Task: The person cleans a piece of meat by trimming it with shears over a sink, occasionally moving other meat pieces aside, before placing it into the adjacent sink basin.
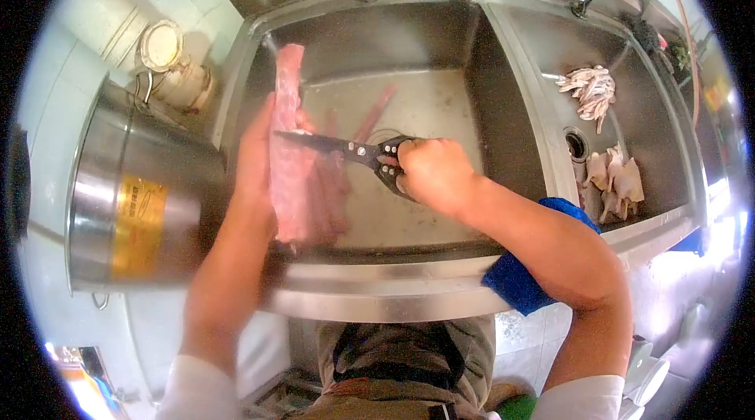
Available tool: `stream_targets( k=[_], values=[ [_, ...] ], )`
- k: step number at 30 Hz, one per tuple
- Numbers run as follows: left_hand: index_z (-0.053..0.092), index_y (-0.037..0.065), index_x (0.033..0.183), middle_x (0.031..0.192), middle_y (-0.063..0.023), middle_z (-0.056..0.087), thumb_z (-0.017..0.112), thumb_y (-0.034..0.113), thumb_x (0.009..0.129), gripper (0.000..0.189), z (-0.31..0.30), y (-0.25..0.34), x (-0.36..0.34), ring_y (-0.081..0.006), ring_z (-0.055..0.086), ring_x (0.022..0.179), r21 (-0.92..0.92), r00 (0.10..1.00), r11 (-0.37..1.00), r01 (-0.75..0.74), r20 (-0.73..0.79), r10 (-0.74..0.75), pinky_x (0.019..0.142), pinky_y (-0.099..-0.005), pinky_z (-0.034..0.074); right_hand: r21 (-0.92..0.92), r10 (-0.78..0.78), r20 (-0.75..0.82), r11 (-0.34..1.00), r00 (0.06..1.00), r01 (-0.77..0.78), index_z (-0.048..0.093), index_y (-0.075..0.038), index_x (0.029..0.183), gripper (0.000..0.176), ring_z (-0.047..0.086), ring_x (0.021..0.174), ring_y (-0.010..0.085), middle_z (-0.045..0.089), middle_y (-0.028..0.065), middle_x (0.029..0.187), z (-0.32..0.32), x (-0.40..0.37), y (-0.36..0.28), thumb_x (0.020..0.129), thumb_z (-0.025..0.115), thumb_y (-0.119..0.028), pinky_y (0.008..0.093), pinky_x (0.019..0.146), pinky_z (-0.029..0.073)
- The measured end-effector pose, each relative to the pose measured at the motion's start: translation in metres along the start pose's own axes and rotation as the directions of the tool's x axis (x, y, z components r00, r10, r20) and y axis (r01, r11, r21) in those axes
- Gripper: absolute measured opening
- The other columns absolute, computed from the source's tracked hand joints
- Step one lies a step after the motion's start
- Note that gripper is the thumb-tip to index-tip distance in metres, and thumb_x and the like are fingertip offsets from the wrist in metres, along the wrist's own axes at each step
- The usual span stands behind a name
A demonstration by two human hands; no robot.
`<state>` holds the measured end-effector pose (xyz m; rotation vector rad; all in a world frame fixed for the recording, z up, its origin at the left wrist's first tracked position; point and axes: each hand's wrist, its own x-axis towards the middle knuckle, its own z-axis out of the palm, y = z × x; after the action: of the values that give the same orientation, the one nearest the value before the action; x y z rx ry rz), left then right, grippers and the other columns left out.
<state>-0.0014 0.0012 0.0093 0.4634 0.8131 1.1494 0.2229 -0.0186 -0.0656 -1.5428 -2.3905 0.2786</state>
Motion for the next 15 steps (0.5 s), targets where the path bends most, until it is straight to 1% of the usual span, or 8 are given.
stream_targets(
  k=[3, 4, 6, 7, 9, 10, 12, 15],
  values=[
    [0.055, 0.007, 0.084, 0.066, -0.0057, 0.054, 0.056, 0.04, 0.092, 0.034, 0.005, 0.002, 0.004, -0.0203, 0.05, 0.05, -0.073, 1.0, 0.997, -0.022, 0.0, 0.022, 0.045, -0.0306, 0.042, 0.392, -0.127, -0.076, 0.908, 0.989, 0.147, 0.059, -0.003, 0.08, 0.016, 0.059, 0.061, 0.0404, 0.055, 0.0164, 0.059, 0.001, -0.003, 0.005, 0.084, 0.059, -0.019, 0.0474, 0.061, 0.05],
    [0.055, 0.007, 0.084, 0.065, -0.0055, 0.053, 0.056, 0.04, 0.092, 0.034, 0.006, 0.003, 0.003, -0.0206, 0.05, 0.05, -0.114, 0.999, 0.993, -0.033, -0.003, 0.033, 0.045, -0.0307, 0.042, 0.386, -0.096, -0.067, 0.916, 0.993, 0.114, 0.059, -0.002, 0.082, 0.015, 0.059, 0.063, 0.0405, 0.056, 0.017, 0.062, -0.001, -0.003, 0.004, 0.084, 0.059, -0.018, 0.0475, 0.062, 0.05],
    [0.056, 0.007, 0.085, 0.066, -0.0051, 0.054, 0.057, 0.04, 0.091, 0.033, 0.0, 0.001, 0.001, -0.0201, 0.051, 0.05, -0.062, 1.0, 0.998, 0.023, 0.007, -0.022, 0.045, -0.0312, 0.042, 0.375, -0.029, -0.052, 0.926, 0.998, 0.047, 0.059, -0.002, 0.087, 0.015, 0.06, 0.068, 0.0407, 0.058, 0.0182, 0.07, -0.006, -0.003, 0.001, 0.082, 0.058, -0.016, 0.0476, 0.064, 0.05],
    [0.056, 0.008, 0.086, 0.066, -0.0048, 0.055, 0.058, 0.04, 0.091, 0.033, -0.001, 0.001, 0.001, -0.0198, 0.051, 0.051, -0.032, 0.999, 0.998, 0.053, 0.013, -0.052, 0.045, -0.0314, 0.043, 0.297, -0.061, -0.101, 0.951, 0.993, 0.089, 0.058, 0.0, 0.088, 0.018, 0.061, 0.069, 0.0406, 0.06, 0.0189, 0.074, -0.006, -0.002, 0.0, 0.079, 0.061, -0.016, 0.0462, 0.065, 0.05],
    [0.056, 0.008, 0.086, 0.068, -0.0044, 0.056, 0.059, 0.04, 0.09, 0.032, 0.006, 0.0, 0.001, -0.0189, 0.052, 0.051, -0.043, 0.994, 0.999, 0.033, -0.107, -0.038, 0.045, -0.0314, 0.043, 0.13, -0.129, -0.187, 0.979, 0.974, 0.155, 0.056, 0.003, 0.089, 0.026, 0.062, 0.072, 0.0402, 0.063, 0.0203, 0.081, -0.004, -0.002, -0.003, 0.072, 0.066, -0.014, 0.0434, 0.068, 0.052],
    [0.056, 0.008, 0.087, 0.068, -0.0041, 0.056, 0.059, 0.04, 0.09, 0.032, 0.009, -0.001, 0.001, -0.0185, 0.052, 0.051, -0.049, 0.986, 0.999, 0.024, -0.166, -0.032, 0.045, -0.0314, 0.043, 0.107, -0.114, -0.183, 0.985, 0.976, 0.135, 0.056, 0.003, 0.09, 0.027, 0.062, 0.072, 0.0404, 0.063, 0.02, 0.082, -0.005, -0.002, -0.005, 0.072, 0.065, -0.014, 0.0439, 0.067, 0.052],
    [0.056, 0.009, 0.087, 0.069, -0.0038, 0.057, 0.06, 0.039, 0.089, 0.031, 0.005, -0.001, 0.001, -0.0178, 0.053, 0.052, -0.033, 0.995, 0.999, 0.016, -0.103, -0.02, 0.045, -0.031, 0.043, 0.058, -0.089, -0.174, 0.993, 0.981, 0.101, 0.055, 0.004, 0.093, 0.029, 0.062, 0.071, 0.0408, 0.062, 0.0194, 0.083, -0.007, -0.002, -0.008, 0.072, 0.065, -0.014, 0.0449, 0.067, 0.052],
    [0.056, 0.009, 0.087, 0.069, -0.004, 0.057, 0.061, 0.038, 0.089, 0.03, 0.002, -0.003, 0.0, -0.0179, 0.052, 0.051, -0.064, 1.0, 0.998, -0.005, 0.007, 0.006, 0.045, -0.0307, 0.043, -0.015, -0.069, -0.076, 0.998, 0.995, 0.068, 0.056, 0.005, 0.09, 0.027, 0.063, 0.07, 0.04, 0.062, 0.0206, 0.079, 0.006, 0.003, -0.003, 0.072, 0.063, -0.014, 0.0458, 0.066, 0.052]
  ],
)
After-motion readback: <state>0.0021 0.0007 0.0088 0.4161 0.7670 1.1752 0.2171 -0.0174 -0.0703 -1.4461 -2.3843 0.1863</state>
